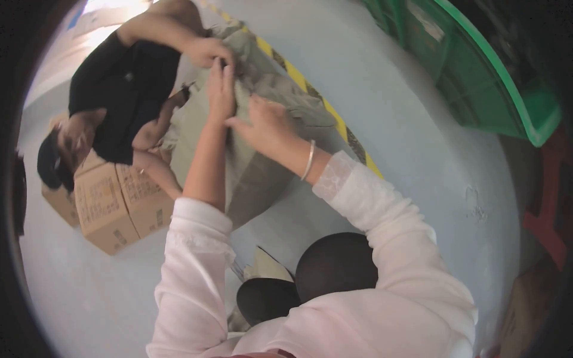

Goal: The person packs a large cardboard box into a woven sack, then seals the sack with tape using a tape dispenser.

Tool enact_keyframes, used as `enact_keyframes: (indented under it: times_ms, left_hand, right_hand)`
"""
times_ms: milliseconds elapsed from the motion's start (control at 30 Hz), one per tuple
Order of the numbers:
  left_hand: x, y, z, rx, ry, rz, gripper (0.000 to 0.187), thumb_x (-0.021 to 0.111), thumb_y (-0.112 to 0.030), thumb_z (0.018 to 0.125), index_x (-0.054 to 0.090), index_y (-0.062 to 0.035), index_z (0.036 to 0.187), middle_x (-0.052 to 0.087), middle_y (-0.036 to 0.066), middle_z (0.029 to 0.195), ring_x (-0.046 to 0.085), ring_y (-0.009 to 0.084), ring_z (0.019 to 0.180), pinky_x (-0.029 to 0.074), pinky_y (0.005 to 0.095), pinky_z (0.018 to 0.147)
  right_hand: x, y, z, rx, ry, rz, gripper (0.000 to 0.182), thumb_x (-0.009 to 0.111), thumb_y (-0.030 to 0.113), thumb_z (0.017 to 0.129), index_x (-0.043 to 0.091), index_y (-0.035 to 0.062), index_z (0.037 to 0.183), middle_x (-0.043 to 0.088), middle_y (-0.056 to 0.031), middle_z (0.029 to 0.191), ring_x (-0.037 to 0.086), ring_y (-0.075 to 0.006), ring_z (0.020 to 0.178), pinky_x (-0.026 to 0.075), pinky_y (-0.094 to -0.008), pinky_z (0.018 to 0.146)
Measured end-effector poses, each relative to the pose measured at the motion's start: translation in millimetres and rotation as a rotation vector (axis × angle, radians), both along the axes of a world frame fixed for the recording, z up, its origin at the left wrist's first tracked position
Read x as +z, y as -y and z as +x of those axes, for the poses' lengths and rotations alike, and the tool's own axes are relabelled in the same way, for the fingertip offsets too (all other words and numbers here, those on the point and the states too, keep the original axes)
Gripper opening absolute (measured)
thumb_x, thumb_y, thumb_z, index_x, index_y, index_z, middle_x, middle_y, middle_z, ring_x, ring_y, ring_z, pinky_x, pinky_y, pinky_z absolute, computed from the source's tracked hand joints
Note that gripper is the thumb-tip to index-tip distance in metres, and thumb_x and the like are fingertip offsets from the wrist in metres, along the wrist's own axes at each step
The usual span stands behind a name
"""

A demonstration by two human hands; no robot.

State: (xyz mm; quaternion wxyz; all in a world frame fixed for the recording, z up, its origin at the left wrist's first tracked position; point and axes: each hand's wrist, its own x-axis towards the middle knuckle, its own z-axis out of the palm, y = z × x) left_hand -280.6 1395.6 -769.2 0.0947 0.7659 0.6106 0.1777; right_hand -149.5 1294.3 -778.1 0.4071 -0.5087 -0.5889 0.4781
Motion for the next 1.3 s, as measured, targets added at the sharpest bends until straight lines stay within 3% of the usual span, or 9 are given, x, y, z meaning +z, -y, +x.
enact_keyframes:
  times_ms: [133, 233, 333, 467, 533, 733, 933, 1133, 1300]
  left_hand:
    - [40, 35, 8, 0.107, 0.345, -0.18, 0.057, 0.024, -0.04, 0.094, 0.026, 0.0021, 0.132, 0.031, 0.018, 0.136, 0.026, 0.024, 0.128, 0.017, 0.0342, 0.107]
    - [45, 91, 1, 0.08, 0.333, -0.133, 0.048, 0.036, -0.028, 0.093, 0.032, 0.0029, 0.129, 0.032, 0.02, 0.135, 0.029, 0.028, 0.126, 0.02, 0.0368, 0.107]
    - [51, 147, -22, -0.104, -0.131, 0.078, 0.044, 0.039, -0.026, 0.093, 0.034, -0.0053, 0.131, 0.03, 0.018, 0.137, 0.029, 0.0323, 0.126, 0.019, 0.0448, 0.104]
    - [22, 185, -91, 0.173, -0.239, 0.078, 0.047, 0.032, -0.03, 0.093, 0.03, -0.0073, 0.134, 0.028, 0.016, 0.139, 0.028, 0.0317, 0.127, 0.021, 0.0461, 0.102]
    - [10, 197, -111, 0.284, -0.247, -0.029, 0.053, 0.032, -0.037, 0.093, 0.026, -0.0072, 0.136, 0.024, 0.018, 0.14, 0.023, 0.032, 0.129, 0.019, 0.0445, 0.104]
    - [12, 197, -109, 0.344, -0.263, 0.026, 0.056, 0.033, -0.043, 0.091, 0.031, -0.0073, 0.134, 0.028, 0.019, 0.138, 0.029, 0.0328, 0.126, 0.024, 0.0448, 0.101]
    - [9, 252, -179, 0.291, -0.161, -0.038, 0.057, 0.032, -0.043, 0.091, 0.025, -0.0082, 0.137, 0.021, 0.018, 0.141, 0.022, 0.0305, 0.13, 0.017, 0.0396, 0.106]
    - [7, 356, -261, 0.245, -0.3, 0.202, 0.045, 0.039, -0.027, 0.09, 0.037, -0.0038, 0.129, 0.035, 0.02, 0.133, 0.031, 0.0287, 0.126, 0.025, 0.0415, 0.101]
    - [1, 398, -278, 0.322, -0.234, 0.276, 0.041, 0.036, -0.02, 0.092, 0.038, -0.0062, 0.13, 0.038, 0.013, 0.134, 0.035, 0.0234, 0.124, 0.027, 0.0391, 0.1]
  right_hand:
    - [-15, -9, -15, -0.199, 0.097, 0.106, 0.025, 0.046, 0.029, 0.084, 0.047, 0.0037, 0.083, 0.056, -0.0217, 0.069, 0.052, -0.0435, 0.066, 0.038, -0.0491, 0.058]
    - [-44, -32, -2, -0.082, 0.073, -0.121, 0.034, 0.04, 0.02, 0.085, 0.044, 0.0059, 0.115, 0.054, -0.0191, 0.107, 0.051, -0.0402, 0.095, 0.038, -0.0427, 0.08]
    - [-67, -28, 12, -0.132, 0.096, -0.13, 0.051, 0.048, 0.022, 0.083, 0.037, 0.0064, 0.13, 0.044, -0.0134, 0.128, 0.046, -0.0287, 0.114, 0.034, -0.0342, 0.094]
    - [16, 23, 22, -0.437, -0.177, 0.427, 0.032, 0.042, 0.013, 0.091, 0.047, 0.0061, 0.122, 0.044, -0.0109, 0.126, 0.04, -0.0221, 0.119, 0.027, -0.0344, 0.103]
    - [43, 38, 5, -0.156, -0.17, 0.709, 0.026, 0.041, 0.01, 0.091, 0.053, 0.0053, 0.113, 0.048, -0.0143, 0.122, 0.044, -0.0266, 0.115, 0.032, -0.037, 0.098]
    - [18, 23, -50, 0.12, 0.747, 0.887, 0.043, 0.044, 0.036, 0.088, 0.046, 0.0148, 0.126, 0.044, -0.012, 0.129, 0.042, -0.0262, 0.117, 0.03, -0.0388, 0.098]
    - [16, 13, -49, 0.058, 1.126, 0.709, 0.054, 0.035, 0.05, 0.087, 0.038, 0.0189, 0.131, 0.04, -0.009, 0.133, 0.036, -0.0238, 0.123, 0.031, -0.0444, 0.096]
    - [43, 10, -53, 0.069, 0.932, 0.185, 0.068, 0.027, 0.062, 0.084, 0.018, 0.0226, 0.139, 0.022, -0.0196, 0.14, 0.022, -0.0319, 0.13, 0.023, -0.047, 0.102]
    - [36, 20, -57, 0.039, 0.829, 0.195, 0.056, 0.032, 0.047, 0.088, 0.033, 0.0144, 0.134, 0.039, -0.0167, 0.131, 0.037, -0.033, 0.12, 0.031, -0.0414, 0.096]
